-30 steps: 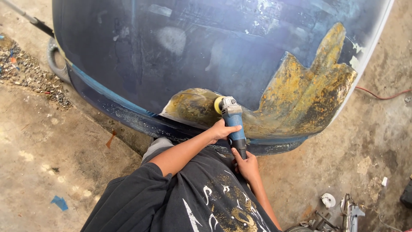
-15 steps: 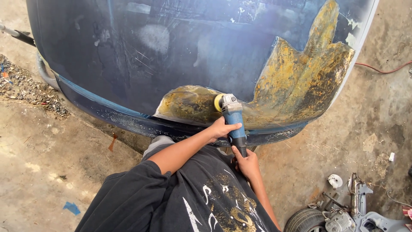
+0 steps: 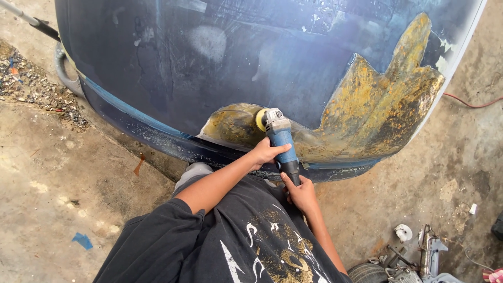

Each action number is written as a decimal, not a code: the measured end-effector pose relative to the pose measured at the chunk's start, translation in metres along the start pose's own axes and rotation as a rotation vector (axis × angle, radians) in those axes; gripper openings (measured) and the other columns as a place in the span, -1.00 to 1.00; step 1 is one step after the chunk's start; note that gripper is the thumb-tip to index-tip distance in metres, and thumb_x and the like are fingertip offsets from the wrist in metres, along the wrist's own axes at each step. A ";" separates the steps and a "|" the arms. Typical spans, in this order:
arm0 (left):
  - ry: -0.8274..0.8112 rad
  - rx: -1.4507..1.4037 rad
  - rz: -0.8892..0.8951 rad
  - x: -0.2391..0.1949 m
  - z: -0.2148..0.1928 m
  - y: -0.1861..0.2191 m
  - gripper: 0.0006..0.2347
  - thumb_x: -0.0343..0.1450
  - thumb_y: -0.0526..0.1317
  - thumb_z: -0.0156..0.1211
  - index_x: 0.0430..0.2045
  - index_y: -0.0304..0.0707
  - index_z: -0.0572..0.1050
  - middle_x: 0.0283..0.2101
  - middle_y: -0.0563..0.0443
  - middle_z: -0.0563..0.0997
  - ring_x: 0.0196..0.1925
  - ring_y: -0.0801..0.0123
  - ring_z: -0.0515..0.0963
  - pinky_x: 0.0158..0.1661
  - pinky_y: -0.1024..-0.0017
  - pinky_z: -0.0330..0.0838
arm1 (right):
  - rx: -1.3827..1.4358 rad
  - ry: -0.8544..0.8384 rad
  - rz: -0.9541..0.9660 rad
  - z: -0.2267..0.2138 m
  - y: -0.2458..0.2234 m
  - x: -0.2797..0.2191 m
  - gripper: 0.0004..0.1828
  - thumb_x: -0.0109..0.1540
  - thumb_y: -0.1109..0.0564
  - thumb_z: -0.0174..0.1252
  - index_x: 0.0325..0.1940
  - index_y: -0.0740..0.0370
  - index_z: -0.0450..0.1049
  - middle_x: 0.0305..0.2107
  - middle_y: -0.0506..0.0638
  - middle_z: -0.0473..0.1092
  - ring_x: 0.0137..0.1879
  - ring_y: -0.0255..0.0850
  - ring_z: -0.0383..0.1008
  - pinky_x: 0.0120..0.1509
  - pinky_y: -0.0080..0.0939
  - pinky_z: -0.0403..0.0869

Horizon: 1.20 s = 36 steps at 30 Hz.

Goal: The person uses an angle grinder to remove rust and old paint from the front bumper of a blue car. They systematically move the tool across the surface, generating sparks as they strip the material down to the bare metal.

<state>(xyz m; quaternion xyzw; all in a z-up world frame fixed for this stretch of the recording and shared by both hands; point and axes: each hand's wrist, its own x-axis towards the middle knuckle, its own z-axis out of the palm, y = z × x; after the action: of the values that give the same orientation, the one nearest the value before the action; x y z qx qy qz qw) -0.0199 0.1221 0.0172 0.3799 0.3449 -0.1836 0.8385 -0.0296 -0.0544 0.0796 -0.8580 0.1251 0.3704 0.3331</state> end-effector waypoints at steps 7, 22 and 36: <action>0.039 -0.032 0.021 -0.014 -0.016 0.020 -0.24 0.27 -0.08 0.54 0.22 -0.60 0.21 0.27 -0.59 0.30 0.32 -0.38 0.35 -0.01 -0.20 0.49 | -0.102 -0.062 -0.024 0.007 -0.026 0.002 -0.51 0.18 -0.21 0.36 -0.54 0.26 0.54 -0.86 0.09 0.36 -0.73 -0.18 0.43 -0.58 -0.31 0.38; -0.016 -0.016 -0.016 0.001 -0.001 0.005 -0.22 0.25 -0.10 0.57 0.25 -0.57 0.21 0.30 -0.53 0.29 0.31 -0.35 0.36 -0.07 -0.18 0.53 | -0.064 -0.013 0.023 -0.001 -0.017 -0.009 -0.52 0.18 -0.20 0.36 -0.51 0.28 0.56 -0.83 0.14 0.39 -0.70 -0.15 0.48 -0.53 -0.30 0.43; -0.071 0.150 -0.104 -0.002 0.027 -0.004 -0.26 0.23 -0.08 0.55 0.17 -0.62 0.28 0.20 -0.57 0.36 0.22 -0.33 0.46 -0.08 -0.07 0.56 | 0.166 0.071 0.105 -0.006 0.009 -0.028 -0.55 0.20 -0.08 0.38 -0.44 0.40 0.52 -0.68 0.22 0.47 -0.71 -0.14 0.44 -0.65 -0.21 0.45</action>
<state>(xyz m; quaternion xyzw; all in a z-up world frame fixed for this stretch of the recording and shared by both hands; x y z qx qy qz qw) -0.0118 0.0993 0.0295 0.4166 0.3195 -0.2655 0.8086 -0.0500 -0.0664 0.0985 -0.8324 0.2117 0.3450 0.3785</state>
